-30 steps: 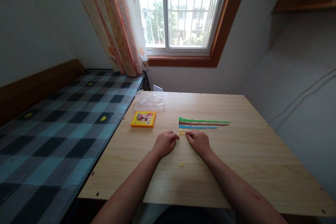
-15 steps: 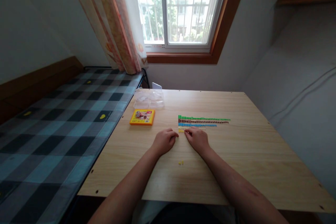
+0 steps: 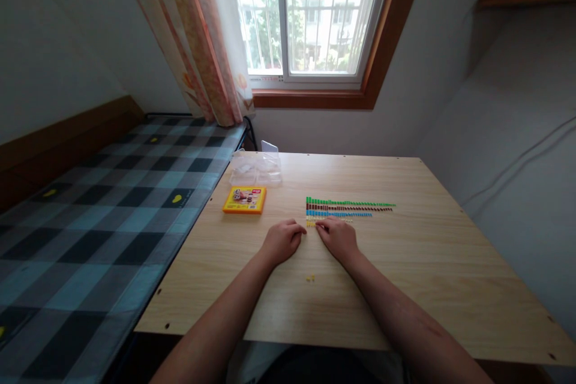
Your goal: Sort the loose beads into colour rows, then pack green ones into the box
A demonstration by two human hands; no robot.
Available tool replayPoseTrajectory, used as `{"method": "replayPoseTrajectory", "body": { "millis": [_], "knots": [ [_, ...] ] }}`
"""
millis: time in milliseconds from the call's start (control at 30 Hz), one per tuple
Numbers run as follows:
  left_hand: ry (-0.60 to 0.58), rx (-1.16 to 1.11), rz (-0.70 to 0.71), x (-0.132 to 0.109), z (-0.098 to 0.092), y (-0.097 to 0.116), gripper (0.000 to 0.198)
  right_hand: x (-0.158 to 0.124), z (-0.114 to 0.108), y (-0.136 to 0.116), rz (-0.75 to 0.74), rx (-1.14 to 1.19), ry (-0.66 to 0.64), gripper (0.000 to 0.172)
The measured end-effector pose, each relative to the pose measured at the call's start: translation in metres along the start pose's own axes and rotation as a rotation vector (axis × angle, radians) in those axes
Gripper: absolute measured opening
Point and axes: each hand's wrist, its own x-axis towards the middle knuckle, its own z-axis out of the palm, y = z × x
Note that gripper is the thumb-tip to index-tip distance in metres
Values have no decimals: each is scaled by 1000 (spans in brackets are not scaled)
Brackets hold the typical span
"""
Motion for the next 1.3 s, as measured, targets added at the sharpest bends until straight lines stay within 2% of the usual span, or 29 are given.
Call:
{"method": "replayPoseTrajectory", "body": {
  "millis": [467,567,633,733,833,900,1100,1300],
  "knots": [
    [10,-5,-3,-1,1,-1,24,-1,-1,8,3,125,29,21],
    [11,-20,4,-1,-1,0,24,-1,-7,13,-51,212,14,21],
    [6,-39,15,-1,-3,1,24,-3,-13,17,-142,314,-71,20],
    [-11,-80,30,-2,-6,4,21,-9,-25,20,-273,507,-325,16],
    [-37,-110,40,-3,-9,5,16,-17,-34,18,-298,598,-564,14],
    [-58,-123,48,-4,-11,6,13,-21,-38,14,-307,576,-637,14],
    [-97,-184,71,-6,-15,5,8,-26,-39,3,-430,436,-609,20],
    [-108,-193,85,-7,-16,5,7,-31,-35,-9,-509,409,-559,14]
  ]
}}
